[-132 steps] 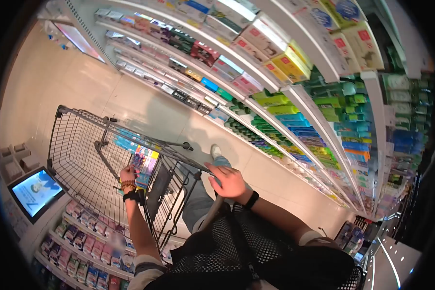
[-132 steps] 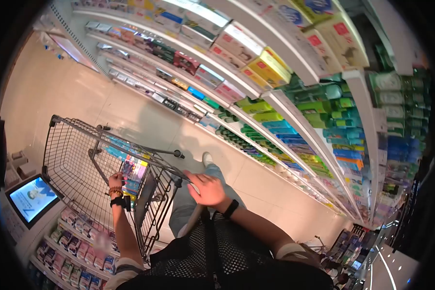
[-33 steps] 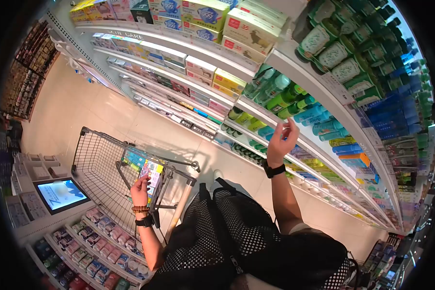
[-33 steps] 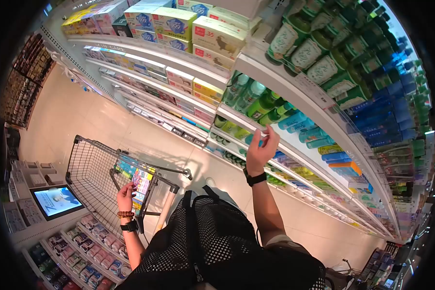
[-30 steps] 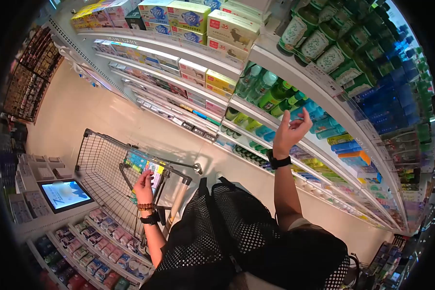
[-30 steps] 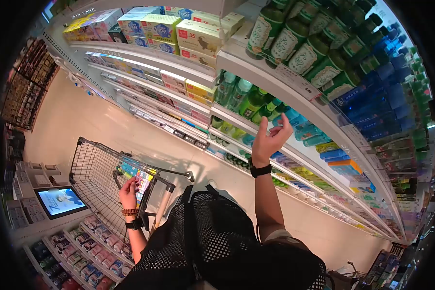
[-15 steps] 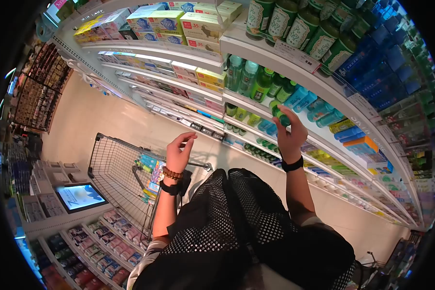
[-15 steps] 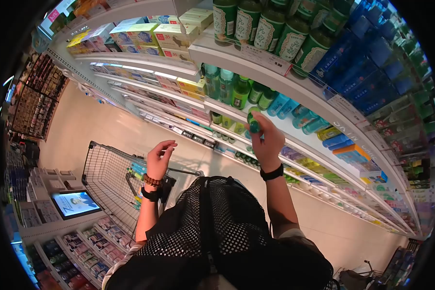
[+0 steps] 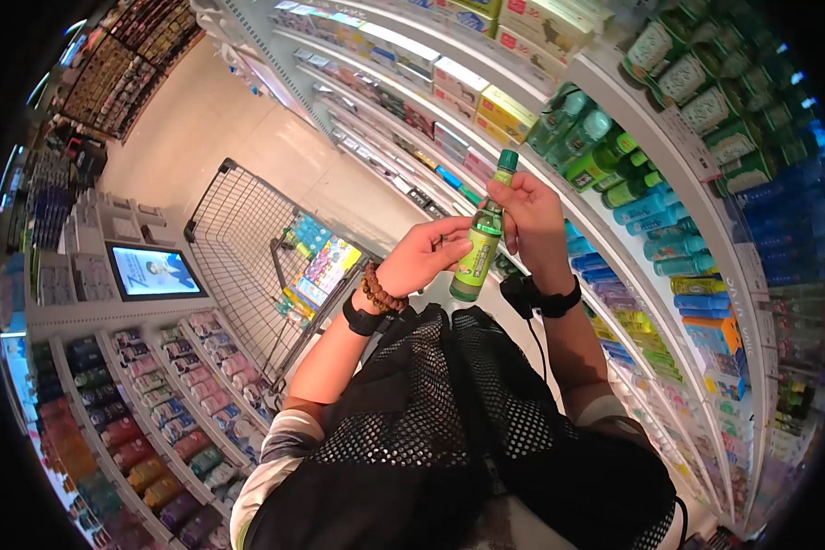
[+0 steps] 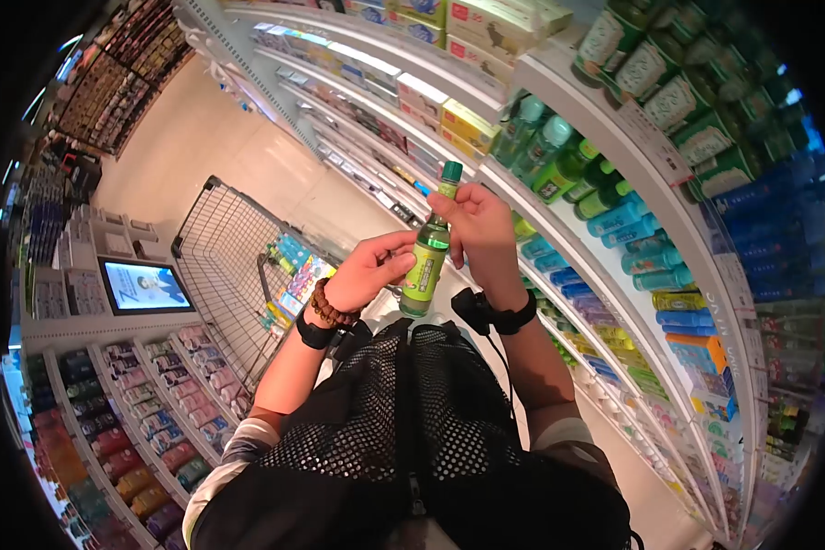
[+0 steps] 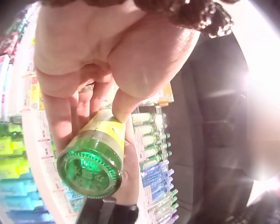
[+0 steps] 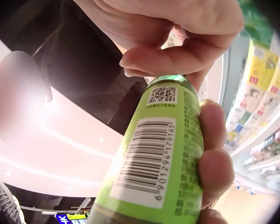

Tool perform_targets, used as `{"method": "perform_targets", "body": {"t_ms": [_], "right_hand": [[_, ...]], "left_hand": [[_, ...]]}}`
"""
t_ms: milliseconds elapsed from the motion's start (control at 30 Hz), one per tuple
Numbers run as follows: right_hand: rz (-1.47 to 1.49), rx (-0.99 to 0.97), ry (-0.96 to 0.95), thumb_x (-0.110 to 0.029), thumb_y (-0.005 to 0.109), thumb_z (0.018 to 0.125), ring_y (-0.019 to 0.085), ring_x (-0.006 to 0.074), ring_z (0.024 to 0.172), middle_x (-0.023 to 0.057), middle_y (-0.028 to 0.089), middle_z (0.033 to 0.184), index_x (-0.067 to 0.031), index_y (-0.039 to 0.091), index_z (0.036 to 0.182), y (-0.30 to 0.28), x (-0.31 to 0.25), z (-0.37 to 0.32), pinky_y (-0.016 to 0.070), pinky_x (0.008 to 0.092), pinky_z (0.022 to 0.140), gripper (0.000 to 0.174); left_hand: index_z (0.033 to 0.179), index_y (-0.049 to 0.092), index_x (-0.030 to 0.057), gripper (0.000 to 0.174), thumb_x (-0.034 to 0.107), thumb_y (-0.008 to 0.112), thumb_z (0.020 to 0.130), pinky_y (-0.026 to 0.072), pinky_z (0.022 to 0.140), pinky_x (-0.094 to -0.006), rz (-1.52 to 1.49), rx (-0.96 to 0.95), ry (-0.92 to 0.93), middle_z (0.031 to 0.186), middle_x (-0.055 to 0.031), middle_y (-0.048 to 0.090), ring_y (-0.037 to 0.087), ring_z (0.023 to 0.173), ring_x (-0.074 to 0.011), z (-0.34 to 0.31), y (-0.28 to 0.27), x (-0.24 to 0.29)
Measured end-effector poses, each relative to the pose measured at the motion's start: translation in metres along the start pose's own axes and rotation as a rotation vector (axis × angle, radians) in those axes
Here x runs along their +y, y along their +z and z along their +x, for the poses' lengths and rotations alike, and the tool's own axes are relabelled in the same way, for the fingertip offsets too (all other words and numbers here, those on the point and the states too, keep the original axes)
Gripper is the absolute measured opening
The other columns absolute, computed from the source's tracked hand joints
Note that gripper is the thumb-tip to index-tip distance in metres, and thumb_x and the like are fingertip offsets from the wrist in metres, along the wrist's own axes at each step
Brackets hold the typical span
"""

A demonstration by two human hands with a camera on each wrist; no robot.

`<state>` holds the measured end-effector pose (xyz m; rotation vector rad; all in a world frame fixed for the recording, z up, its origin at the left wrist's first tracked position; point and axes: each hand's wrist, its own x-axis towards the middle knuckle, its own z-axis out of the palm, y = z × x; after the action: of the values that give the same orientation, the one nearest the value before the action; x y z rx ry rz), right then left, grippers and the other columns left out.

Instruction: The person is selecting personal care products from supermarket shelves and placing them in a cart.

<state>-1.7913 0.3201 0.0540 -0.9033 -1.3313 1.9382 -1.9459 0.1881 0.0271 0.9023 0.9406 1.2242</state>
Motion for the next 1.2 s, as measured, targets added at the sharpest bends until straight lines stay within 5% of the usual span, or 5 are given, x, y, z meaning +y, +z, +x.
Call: {"method": "perform_targets", "body": {"t_ms": [333,467,567,667,1200], "right_hand": [[-0.105,-0.153,0.116,-0.021,0.058,0.103,0.070,0.0225,0.101,0.0141,0.068,0.115,0.0008,0.059,0.128,0.149,0.145,0.012,0.0603,0.0347,0.080,0.033],[-1.075,-0.306,-0.501,-0.015,0.068,0.093,0.068,0.0335,0.095,0.0183,0.068,0.108,0.0004,0.061,0.125,0.172,0.201,-0.024,0.0548,0.0399,0.084,0.036],[-1.159,-0.356,-0.524,-0.009,0.069,0.083,0.066,0.0304,0.079,0.0116,0.068,0.088,-0.0020,0.069,0.108,0.167,0.246,-0.042,0.0525,0.0391,0.074,0.026],[-1.236,-0.258,-0.540,-0.008,0.065,0.075,0.063,0.0232,0.068,0.0052,0.065,0.075,-0.0054,0.073,0.091,0.165,0.259,-0.043,0.0479,0.0366,0.064,0.018],[-1.319,-0.239,-0.446,-0.007,0.059,0.062,0.057,0.0200,0.059,0.0011,0.061,0.069,-0.0074,0.072,0.088,0.173,0.272,-0.023,0.0413,0.0343,0.059,0.029]], "left_hand": [[0.132,0.056,-0.0004,0.036,0.008,0.065,0.098,0.0543,0.086,-0.0288,-0.165,0.627,-0.080,0.114,-0.0057,0.068,0.067,0.098,-0.0132,-0.148,-0.169,-0.060],[0.137,0.050,-0.0031,0.036,0.019,0.048,0.108,0.0558,0.098,-0.0401,-0.689,0.691,0.060,0.127,-0.0168,0.064,0.066,0.115,-0.0276,-0.203,-0.304,-0.112],[0.129,0.056,-0.0002,0.044,0.028,0.069,0.098,0.0541,0.055,-0.0269,-0.292,1.226,-0.343,0.087,-0.0010,0.062,0.058,0.069,-0.0126,-0.229,-0.432,-0.232],[0.142,0.046,-0.0060,0.068,0.036,0.071,0.095,0.0570,0.078,-0.0465,0.391,1.270,-0.622,0.114,-0.0225,0.068,0.067,0.099,-0.0347,-0.242,-0.540,-0.358],[0.133,0.064,0.0015,0.052,0.033,0.074,0.093,0.0583,0.067,-0.0421,0.476,1.294,-0.984,0.110,-0.0204,0.073,0.071,0.081,-0.0275,-0.166,-0.606,-0.417]]}}
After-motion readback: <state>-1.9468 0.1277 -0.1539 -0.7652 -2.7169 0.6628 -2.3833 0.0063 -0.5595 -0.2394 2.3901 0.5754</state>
